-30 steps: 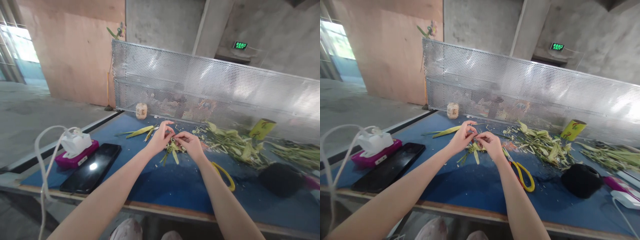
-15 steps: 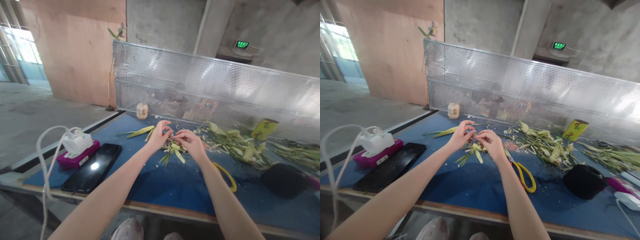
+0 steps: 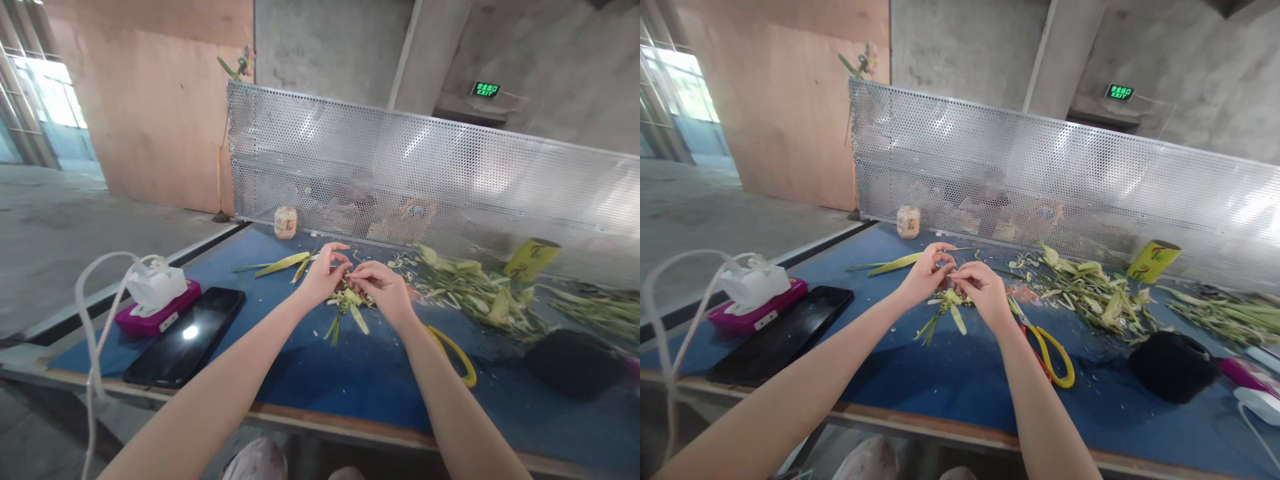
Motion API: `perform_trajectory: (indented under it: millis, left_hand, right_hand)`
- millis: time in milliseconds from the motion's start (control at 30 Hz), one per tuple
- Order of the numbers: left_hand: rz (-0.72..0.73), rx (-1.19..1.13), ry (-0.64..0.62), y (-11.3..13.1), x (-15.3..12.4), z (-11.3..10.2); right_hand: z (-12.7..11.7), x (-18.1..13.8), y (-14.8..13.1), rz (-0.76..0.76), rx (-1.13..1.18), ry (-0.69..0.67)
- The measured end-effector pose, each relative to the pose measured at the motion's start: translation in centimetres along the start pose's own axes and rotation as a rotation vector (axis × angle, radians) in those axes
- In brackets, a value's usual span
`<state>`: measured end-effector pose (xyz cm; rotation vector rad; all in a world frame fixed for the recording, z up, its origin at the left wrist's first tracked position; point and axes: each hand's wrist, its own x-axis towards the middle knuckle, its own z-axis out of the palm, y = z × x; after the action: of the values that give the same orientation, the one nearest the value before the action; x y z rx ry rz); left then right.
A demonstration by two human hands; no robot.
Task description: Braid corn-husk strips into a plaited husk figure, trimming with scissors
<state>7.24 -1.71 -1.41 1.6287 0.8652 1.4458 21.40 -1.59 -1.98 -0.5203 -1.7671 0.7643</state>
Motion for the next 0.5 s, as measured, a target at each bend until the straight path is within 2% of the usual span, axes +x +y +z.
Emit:
perform_trajectory:
  millis: [200,367,500]
  left_hand:
    - [-0.001,0.022,-0.007,0.15,-0.01,-0.09]
    - [-0.023,0.001,0.001,0.23,0.04,-0.19]
    - [-0.027,0.038,0.016,0.14,0.09,-0.09]
  right_hand:
    - [-0.04,-0.04,0.12,0.016,-0.010,-0.010]
    - [-0.20,-0.14,0.12,0.012,-0.135,0.007]
    - [-0.13,-0.30,-0.10,0.067,-0.144,-0.029]
